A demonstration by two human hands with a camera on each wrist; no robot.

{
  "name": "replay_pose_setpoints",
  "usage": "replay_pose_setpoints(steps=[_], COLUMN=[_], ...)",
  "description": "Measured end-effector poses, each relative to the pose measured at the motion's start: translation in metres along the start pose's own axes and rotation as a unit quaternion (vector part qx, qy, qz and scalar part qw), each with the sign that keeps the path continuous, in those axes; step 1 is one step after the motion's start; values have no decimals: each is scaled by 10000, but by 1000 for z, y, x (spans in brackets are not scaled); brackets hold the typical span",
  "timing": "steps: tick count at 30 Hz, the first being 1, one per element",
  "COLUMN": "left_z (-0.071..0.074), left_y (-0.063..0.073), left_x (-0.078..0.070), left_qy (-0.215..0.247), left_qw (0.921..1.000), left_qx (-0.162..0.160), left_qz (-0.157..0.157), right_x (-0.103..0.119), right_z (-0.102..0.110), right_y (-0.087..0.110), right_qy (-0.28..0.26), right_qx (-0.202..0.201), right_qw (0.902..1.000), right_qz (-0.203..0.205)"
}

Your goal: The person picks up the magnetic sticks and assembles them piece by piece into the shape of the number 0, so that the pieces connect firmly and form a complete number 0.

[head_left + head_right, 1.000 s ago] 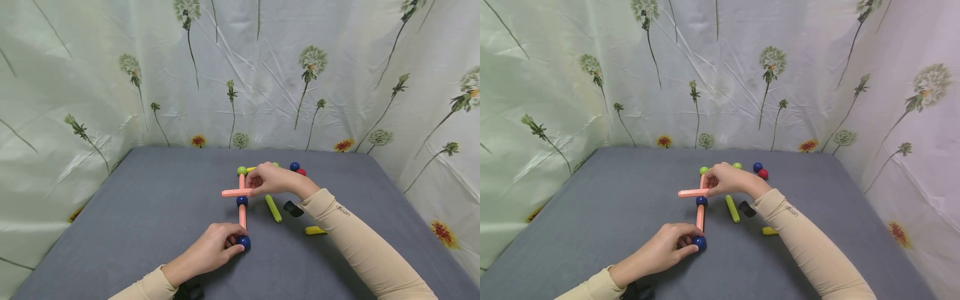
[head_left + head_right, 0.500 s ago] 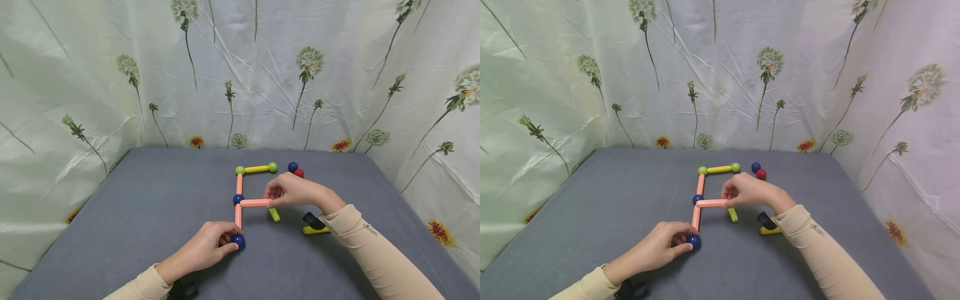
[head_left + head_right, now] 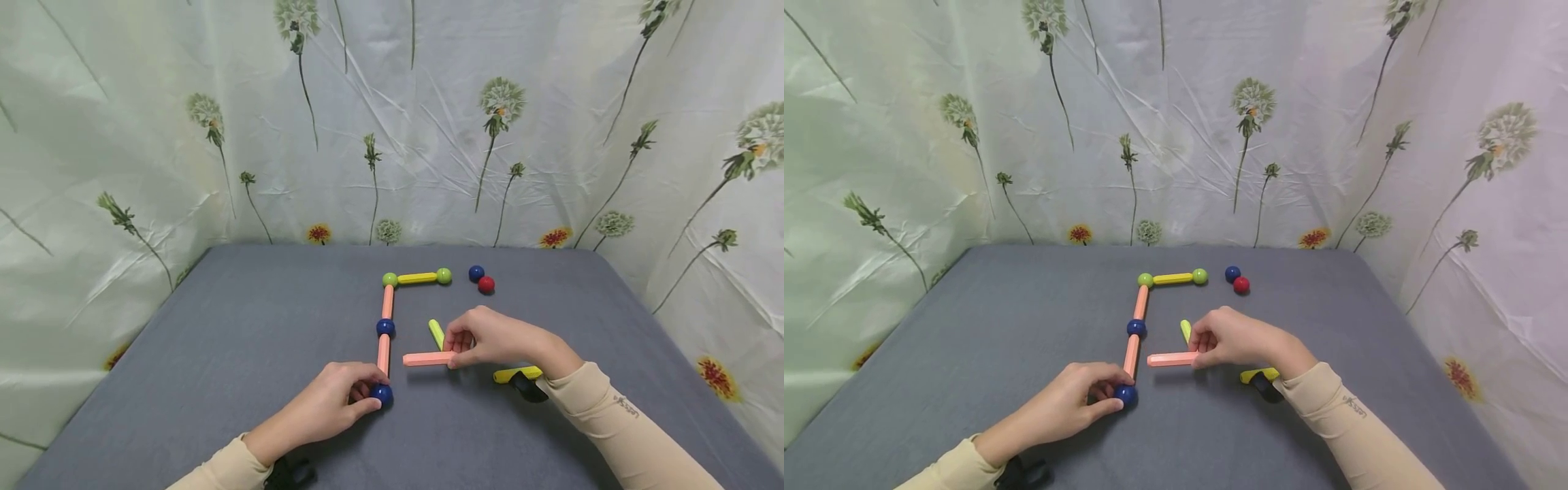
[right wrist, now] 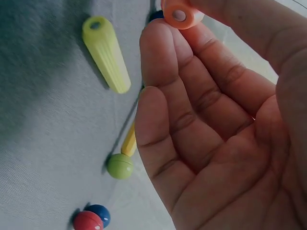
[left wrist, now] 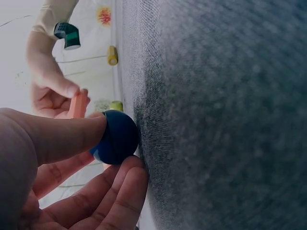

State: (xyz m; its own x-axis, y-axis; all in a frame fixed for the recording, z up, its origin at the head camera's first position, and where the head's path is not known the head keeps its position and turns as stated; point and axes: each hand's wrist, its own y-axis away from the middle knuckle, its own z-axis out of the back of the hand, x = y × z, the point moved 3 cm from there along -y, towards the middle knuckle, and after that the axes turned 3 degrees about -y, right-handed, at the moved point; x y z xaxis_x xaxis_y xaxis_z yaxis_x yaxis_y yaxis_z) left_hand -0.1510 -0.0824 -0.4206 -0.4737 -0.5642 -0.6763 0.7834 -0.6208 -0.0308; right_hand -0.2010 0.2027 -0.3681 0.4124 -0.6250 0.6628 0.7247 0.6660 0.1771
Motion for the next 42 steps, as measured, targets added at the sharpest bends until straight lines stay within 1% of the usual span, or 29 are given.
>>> replay_pose_setpoints(steps=[6, 10, 17, 25, 38, 42], left_z=[-1, -1, -1, -3, -4, -4], left_y=[2, 1, 2, 1, 0, 0], left_x=[0, -1, -1, -1, -3, -2], left_qy=[49, 35, 96, 115, 255, 318], left_qw=[10000, 10000, 9999, 9999, 9996, 9994], left_qx=[18, -31, -64, -109, -112, -62], left_qz=[-22, -44, -44, -6, 50, 102], right_x=[-1, -2, -5, -8, -9, -9], right_z=[-13, -21, -29, -36, -39, -41], right_y=[4, 5, 3, 2, 0, -2], right_qy=[-172, -310, -362, -496, -538, -504], right_qx=[139, 214, 324, 406, 452, 441], right_qw=[9997, 9992, 9988, 9978, 9974, 9977], right_qz=[-62, -140, -89, -171, -132, -82])
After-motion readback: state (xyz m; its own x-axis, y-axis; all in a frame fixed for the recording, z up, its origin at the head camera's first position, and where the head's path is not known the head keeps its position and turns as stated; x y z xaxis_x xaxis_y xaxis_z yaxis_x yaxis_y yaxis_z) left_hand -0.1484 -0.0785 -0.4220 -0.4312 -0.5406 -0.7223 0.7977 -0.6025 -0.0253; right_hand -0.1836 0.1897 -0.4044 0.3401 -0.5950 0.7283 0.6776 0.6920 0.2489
